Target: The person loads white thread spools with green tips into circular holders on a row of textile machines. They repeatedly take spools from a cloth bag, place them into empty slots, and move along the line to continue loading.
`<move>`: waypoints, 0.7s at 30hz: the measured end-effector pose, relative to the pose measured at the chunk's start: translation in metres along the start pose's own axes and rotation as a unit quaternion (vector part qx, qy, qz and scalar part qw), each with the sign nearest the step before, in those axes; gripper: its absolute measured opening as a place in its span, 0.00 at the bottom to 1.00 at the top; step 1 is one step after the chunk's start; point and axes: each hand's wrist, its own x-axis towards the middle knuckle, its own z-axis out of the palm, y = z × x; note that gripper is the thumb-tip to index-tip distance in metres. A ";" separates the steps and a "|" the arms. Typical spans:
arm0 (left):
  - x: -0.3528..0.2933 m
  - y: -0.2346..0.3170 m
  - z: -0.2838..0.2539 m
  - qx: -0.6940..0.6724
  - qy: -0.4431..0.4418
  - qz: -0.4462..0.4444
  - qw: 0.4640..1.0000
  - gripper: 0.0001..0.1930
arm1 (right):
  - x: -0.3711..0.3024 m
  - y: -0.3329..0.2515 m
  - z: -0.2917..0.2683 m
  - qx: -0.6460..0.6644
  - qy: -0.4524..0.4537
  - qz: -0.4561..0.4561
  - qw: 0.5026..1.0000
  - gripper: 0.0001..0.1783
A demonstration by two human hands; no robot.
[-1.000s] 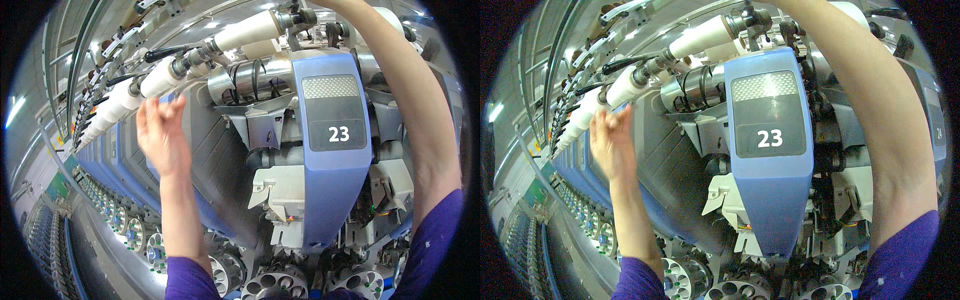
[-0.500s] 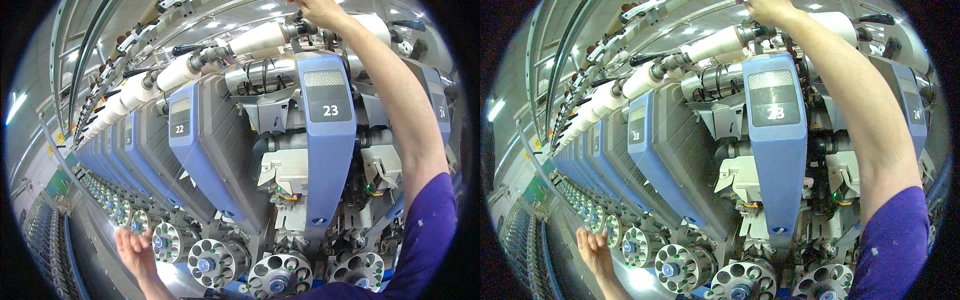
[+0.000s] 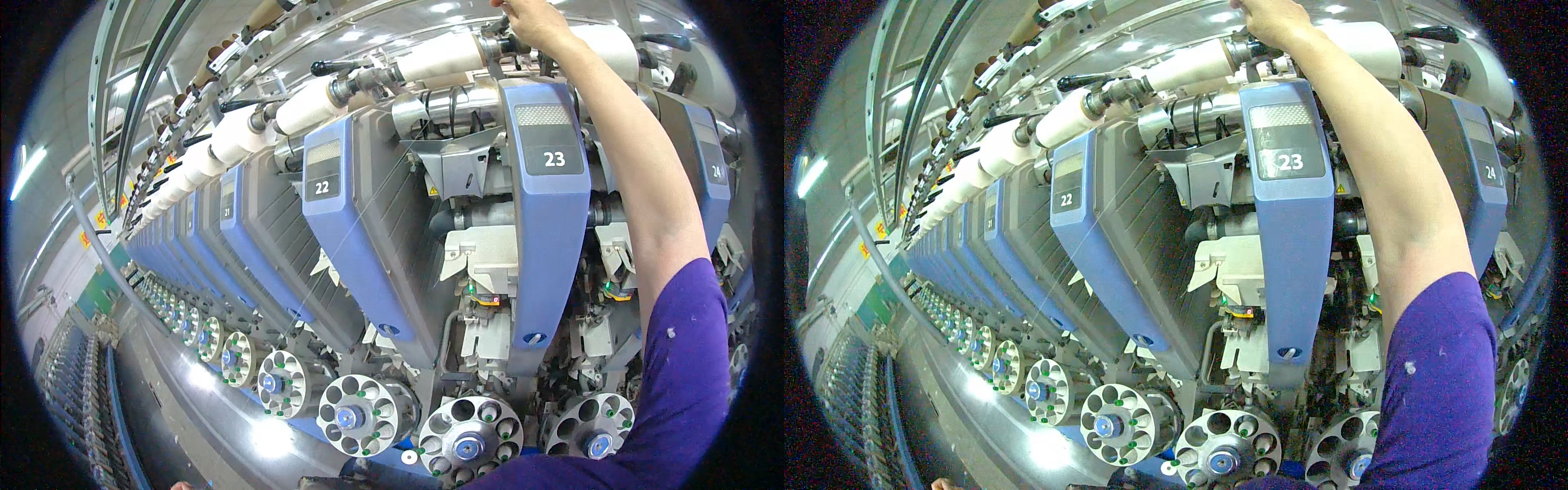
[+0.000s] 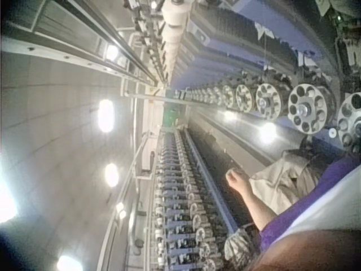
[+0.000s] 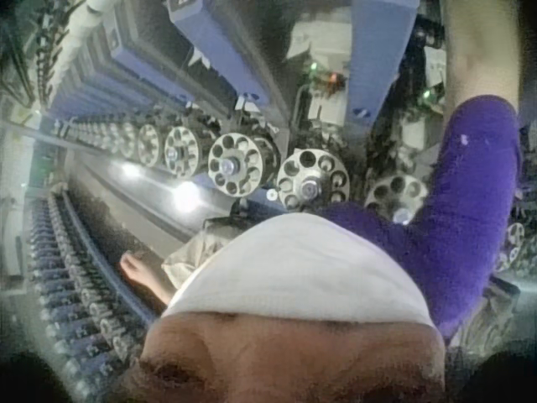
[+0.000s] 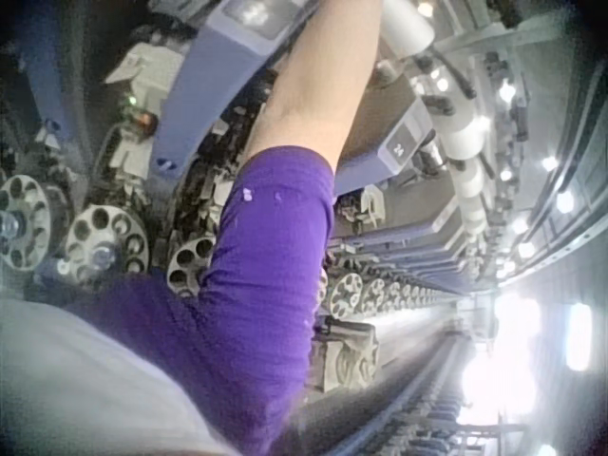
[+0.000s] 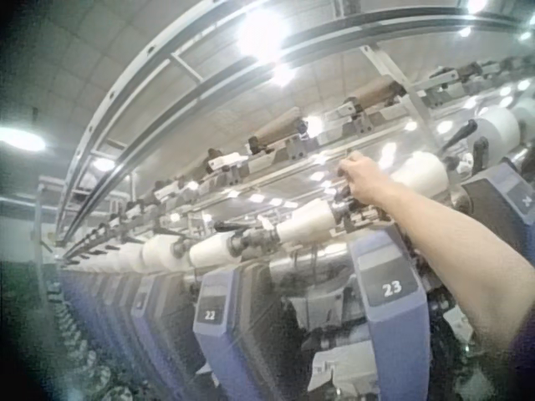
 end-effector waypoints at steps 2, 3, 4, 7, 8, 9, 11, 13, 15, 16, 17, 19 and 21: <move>-0.022 -0.012 -0.015 0.013 -0.001 -0.166 0.986 0.09 | -0.002 -0.002 0.001 0.008 0.012 -0.010 1.000 0.10; -0.031 -0.023 -0.024 0.078 -0.037 -0.178 0.980 0.11 | -0.003 -0.003 0.000 0.009 0.015 -0.013 1.000 0.10; -0.041 -0.037 -0.032 0.130 -0.031 -0.146 0.980 0.12 | -0.005 -0.005 -0.002 0.011 0.017 -0.014 1.000 0.10; -0.085 -0.087 -0.057 0.247 -0.018 -0.113 0.962 0.15 | -0.010 -0.013 -0.010 0.009 -0.011 0.017 1.000 0.09; -0.100 -0.105 -0.066 0.261 -0.019 -0.143 0.955 0.16 | -0.012 -0.016 -0.012 -0.004 -0.021 0.024 0.999 0.09; -0.113 -0.121 -0.072 0.274 -0.020 -0.173 0.946 0.18 | -0.013 -0.019 -0.015 -0.016 -0.031 0.033 0.999 0.09; -0.142 -0.142 -0.087 0.400 -0.112 -0.225 0.881 0.15 | -0.014 -0.023 -0.018 -0.030 -0.055 0.056 0.996 0.09; -0.159 -0.151 -0.091 0.405 -0.117 -0.246 0.873 0.14 | -0.013 -0.026 -0.019 -0.039 -0.069 0.076 0.994 0.09; -0.168 -0.151 -0.090 0.397 -0.116 -0.256 0.874 0.14 | -0.010 -0.027 -0.017 -0.034 -0.066 0.077 0.994 0.09; -0.169 -0.149 -0.089 0.395 -0.114 -0.259 0.874 0.14 | -0.010 -0.028 -0.016 -0.024 -0.058 0.068 0.996 0.10; -0.169 -0.146 -0.086 0.392 -0.112 -0.260 0.875 0.13 | -0.009 -0.028 -0.015 -0.014 -0.051 0.059 0.997 0.10; -0.167 -0.141 -0.082 0.388 -0.109 -0.264 0.876 0.13 | -0.011 -0.028 -0.013 0.008 -0.036 0.070 0.997 0.10; -0.165 -0.140 -0.078 0.383 -0.105 -0.266 0.878 0.13 | -0.015 -0.029 -0.014 0.013 -0.045 0.103 0.994 0.11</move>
